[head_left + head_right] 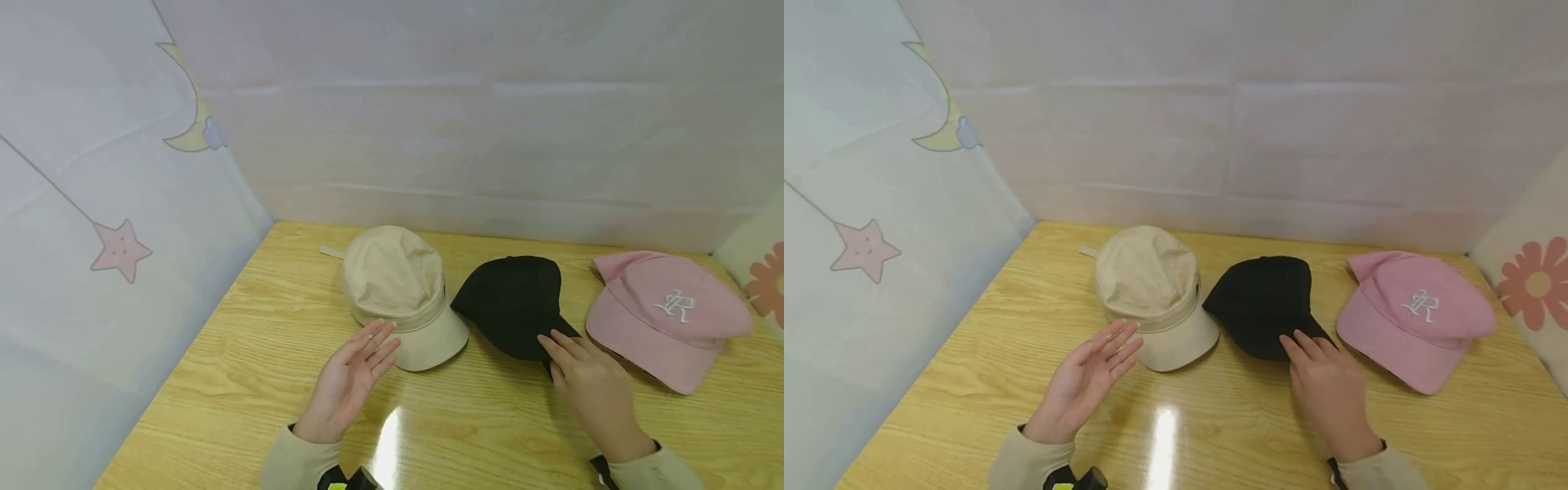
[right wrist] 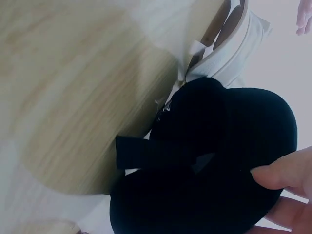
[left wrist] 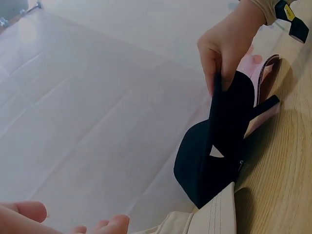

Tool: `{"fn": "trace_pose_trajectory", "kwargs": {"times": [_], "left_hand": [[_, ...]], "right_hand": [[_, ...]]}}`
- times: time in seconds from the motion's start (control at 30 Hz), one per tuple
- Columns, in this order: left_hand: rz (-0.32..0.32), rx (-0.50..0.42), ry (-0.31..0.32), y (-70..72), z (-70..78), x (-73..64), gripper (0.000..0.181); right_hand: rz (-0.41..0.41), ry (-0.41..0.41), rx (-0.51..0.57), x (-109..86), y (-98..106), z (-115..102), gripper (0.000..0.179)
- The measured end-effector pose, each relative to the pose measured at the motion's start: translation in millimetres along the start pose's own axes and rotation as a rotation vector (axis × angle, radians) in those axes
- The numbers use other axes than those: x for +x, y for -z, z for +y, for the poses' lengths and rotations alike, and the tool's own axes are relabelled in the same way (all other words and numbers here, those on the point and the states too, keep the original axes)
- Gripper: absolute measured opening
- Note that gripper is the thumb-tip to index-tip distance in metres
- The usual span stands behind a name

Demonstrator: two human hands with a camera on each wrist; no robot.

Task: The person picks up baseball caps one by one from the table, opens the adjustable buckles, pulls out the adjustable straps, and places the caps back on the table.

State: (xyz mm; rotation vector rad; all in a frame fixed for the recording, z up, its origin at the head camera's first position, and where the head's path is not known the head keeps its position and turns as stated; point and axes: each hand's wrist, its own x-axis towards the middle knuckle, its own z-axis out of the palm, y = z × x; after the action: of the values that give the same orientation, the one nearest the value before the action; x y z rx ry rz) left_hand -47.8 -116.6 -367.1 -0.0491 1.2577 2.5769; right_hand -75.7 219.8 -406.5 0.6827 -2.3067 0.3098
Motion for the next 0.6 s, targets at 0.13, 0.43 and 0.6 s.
{"fn": "trace_pose_trajectory", "kwargs": {"times": [0.13,0.43,0.6], "left_hand": [[0.003,0.000,0.000,0.3,-0.6,0.0,0.054],[0.010,-0.004,0.004,0.7,-1.6,1.3,0.053],[0.011,-0.002,0.006,0.9,-1.8,1.7,0.053]], "right_hand": [[-0.049,-0.010,0.015,-0.4,-0.8,-2.0,0.040],[-0.106,-0.042,0.023,-2.9,-4.2,-2.4,0.048],[-0.124,-0.033,0.037,-4.0,-6.1,-2.2,0.048]]}}
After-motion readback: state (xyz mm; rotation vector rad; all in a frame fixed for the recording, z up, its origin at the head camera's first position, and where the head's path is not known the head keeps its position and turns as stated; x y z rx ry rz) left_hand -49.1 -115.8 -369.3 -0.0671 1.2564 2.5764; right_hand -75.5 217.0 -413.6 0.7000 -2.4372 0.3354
